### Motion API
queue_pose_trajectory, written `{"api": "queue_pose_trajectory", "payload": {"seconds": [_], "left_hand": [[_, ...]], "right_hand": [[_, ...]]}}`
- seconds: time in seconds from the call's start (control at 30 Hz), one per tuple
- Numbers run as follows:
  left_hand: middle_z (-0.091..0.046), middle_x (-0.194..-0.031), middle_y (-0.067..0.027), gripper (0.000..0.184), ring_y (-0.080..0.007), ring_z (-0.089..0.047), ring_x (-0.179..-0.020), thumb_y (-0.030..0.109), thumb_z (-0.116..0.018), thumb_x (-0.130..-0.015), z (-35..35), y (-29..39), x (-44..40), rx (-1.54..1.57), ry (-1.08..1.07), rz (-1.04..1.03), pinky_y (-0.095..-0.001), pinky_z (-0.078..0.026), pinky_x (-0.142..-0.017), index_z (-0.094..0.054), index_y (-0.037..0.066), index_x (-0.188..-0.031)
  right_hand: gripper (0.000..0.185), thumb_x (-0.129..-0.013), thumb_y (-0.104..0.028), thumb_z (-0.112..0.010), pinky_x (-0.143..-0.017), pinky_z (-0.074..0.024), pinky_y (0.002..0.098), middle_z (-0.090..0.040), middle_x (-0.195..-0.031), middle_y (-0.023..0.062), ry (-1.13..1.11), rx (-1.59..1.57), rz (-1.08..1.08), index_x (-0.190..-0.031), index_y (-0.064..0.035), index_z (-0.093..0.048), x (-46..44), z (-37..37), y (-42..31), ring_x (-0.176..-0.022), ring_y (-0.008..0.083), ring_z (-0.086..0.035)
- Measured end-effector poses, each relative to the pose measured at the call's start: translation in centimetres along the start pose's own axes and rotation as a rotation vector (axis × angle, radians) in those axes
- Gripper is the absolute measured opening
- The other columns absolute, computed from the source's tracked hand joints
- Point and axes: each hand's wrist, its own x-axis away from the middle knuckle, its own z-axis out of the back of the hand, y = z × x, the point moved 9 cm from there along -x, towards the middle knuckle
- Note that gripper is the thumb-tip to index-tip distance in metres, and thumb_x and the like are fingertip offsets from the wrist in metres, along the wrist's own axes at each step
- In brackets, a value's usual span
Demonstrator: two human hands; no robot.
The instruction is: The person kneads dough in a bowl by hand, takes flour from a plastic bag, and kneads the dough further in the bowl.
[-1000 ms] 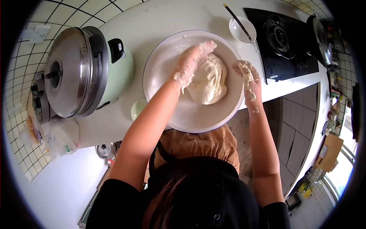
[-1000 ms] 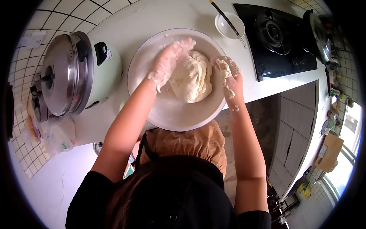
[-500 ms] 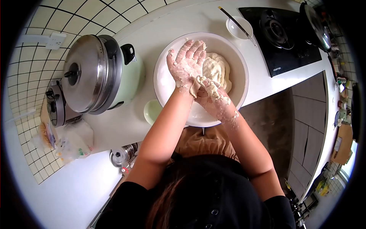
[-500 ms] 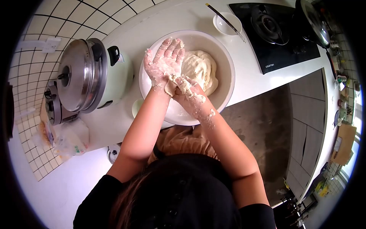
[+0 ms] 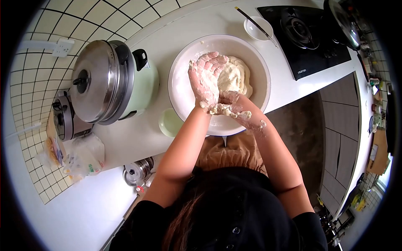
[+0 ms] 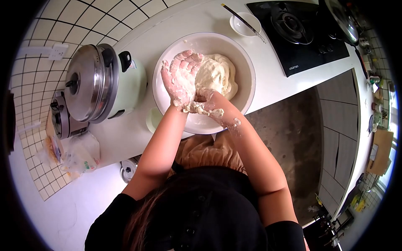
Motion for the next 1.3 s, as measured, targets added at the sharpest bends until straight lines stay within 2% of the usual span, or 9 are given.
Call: {"api": "queue_pose_trajectory", "payload": {"seconds": [0.43,0.67,0.87,0.9,0.93,0.97,1.03,1.13,1.3], "left_hand": [[-0.057,-0.109,-0.015,0.063,-0.0311,-0.054,-0.103,0.054,-0.033,-0.089,2.0,-0.4,0.8,-0.124,0.028,-0.013,-0.0428,-0.037,-0.098,-0.053,-0.002,-0.111],[-0.059,-0.106,-0.0176,0.063,-0.0295,-0.055,-0.104,0.053,-0.033,-0.089,4.4,-0.1,0.8,-0.058,0.151,0.071,-0.0387,-0.04,-0.095,-0.052,-0.002,-0.113],[-0.056,-0.111,-0.0194,0.064,-0.0315,-0.051,-0.11,0.053,-0.033,-0.09,4.7,-1.1,1.6,0.086,0.161,0.176,-0.0415,-0.039,-0.098,-0.05,-0.003,-0.116],[-0.055,-0.112,-0.0195,0.063,-0.0317,-0.051,-0.11,0.053,-0.033,-0.09,4.6,-1.2,1.8,0.086,0.161,0.191,-0.0417,-0.038,-0.098,-0.05,-0.003,-0.116],[-0.056,-0.112,-0.0188,0.063,-0.031,-0.051,-0.111,0.053,-0.034,-0.09,4.6,-1.3,2.0,0.081,0.162,0.193,-0.0408,-0.037,-0.099,-0.05,-0.003,-0.116],[-0.056,-0.112,-0.0181,0.064,-0.0303,-0.051,-0.111,0.053,-0.034,-0.09,4.7,-1.3,2.2,0.075,0.164,0.195,-0.0399,-0.036,-0.1,-0.05,-0.002,-0.115],[-0.056,-0.112,-0.0175,0.063,-0.0296,-0.051,-0.111,0.054,-0.034,-0.09,5.0,-1.4,2.6,0.074,0.171,0.203,-0.039,-0.035,-0.101,-0.051,-0.002,-0.115],[-0.056,-0.112,-0.0174,0.062,-0.0293,-0.051,-0.111,0.053,-0.035,-0.09,5.5,-1.6,3.1,0.076,0.19,0.214,-0.039,-0.035,-0.101,-0.051,-0.002,-0.115],[-0.056,-0.113,-0.0174,0.058,-0.0293,-0.052,-0.111,0.049,-0.037,-0.091,5.6,-1.6,3.5,0.017,0.179,0.212,-0.0398,-0.038,-0.099,-0.05,-0.001,-0.116]], "right_hand": [[0.019,-0.086,-0.011,-0.064,-0.061,-0.0484,0.0243,-0.064,-0.08,0.0047,0.139,0.02,-0.112,-0.097,0.0048,-0.062,0.0,0.6,3.2,-0.065,0.0093,-0.056],[0.016,-0.088,-0.011,-0.063,-0.068,-0.0538,0.0274,-0.065,-0.086,0.0109,0.372,-0.443,0.06,-0.095,0.0038,-0.061,0.6,7.5,0.1,-0.073,0.0163,-0.063],[0.033,-0.083,-0.006,-0.06,-0.083,-0.0502,0.0338,-0.061,-0.108,0.0185,0.706,0.701,0.366,-0.112,0.01,-0.055,0.5,11.9,0.5,-0.091,0.0329,-0.063],[0.039,-0.081,-0.002,-0.06,-0.095,-0.0442,0.0366,-0.05,-0.126,0.02,0.686,0.836,0.268,-0.119,0.005,-0.055,0.6,10.5,0.3,-0.112,0.033,-0.053],[0.049,-0.081,-0.004,-0.058,-0.104,-0.037,0.0389,-0.042,-0.135,0.0212,0.619,0.985,0.366,-0.128,0.0013,-0.048,-0.2,9.2,1.8,-0.127,0.0353,-0.039],[0.055,-0.082,-0.01,-0.057,-0.107,-0.033,0.0384,-0.037,-0.139,0.0206,0.324,1.558,0.134,-0.134,0.0,-0.042,-2.6,7.3,6.0,-0.131,0.0345,-0.033],[0.064,-0.084,-0.018,-0.055,-0.11,-0.0285,0.038,-0.031,-0.144,0.019,0.062,1.888,-0.107,-0.14,-0.0002,-0.032,-3.6,6.4,9.7,-0.136,0.0327,-0.026],[0.071,-0.084,-0.026,-0.052,-0.11,-0.0273,0.0384,-0.025,-0.149,0.0161,0.33,1.293,-0.025,-0.142,0.0031,-0.024,-3.4,8.4,9.0,-0.138,0.0295,-0.025],[0.05,-0.081,-0.014,-0.054,-0.095,-0.0413,0.0355,-0.047,-0.129,0.022,0.007,1.06,-0.15,-0.129,-0.0024,-0.047,-3.0,10.6,5.8,-0.116,0.0334,-0.048]]}}
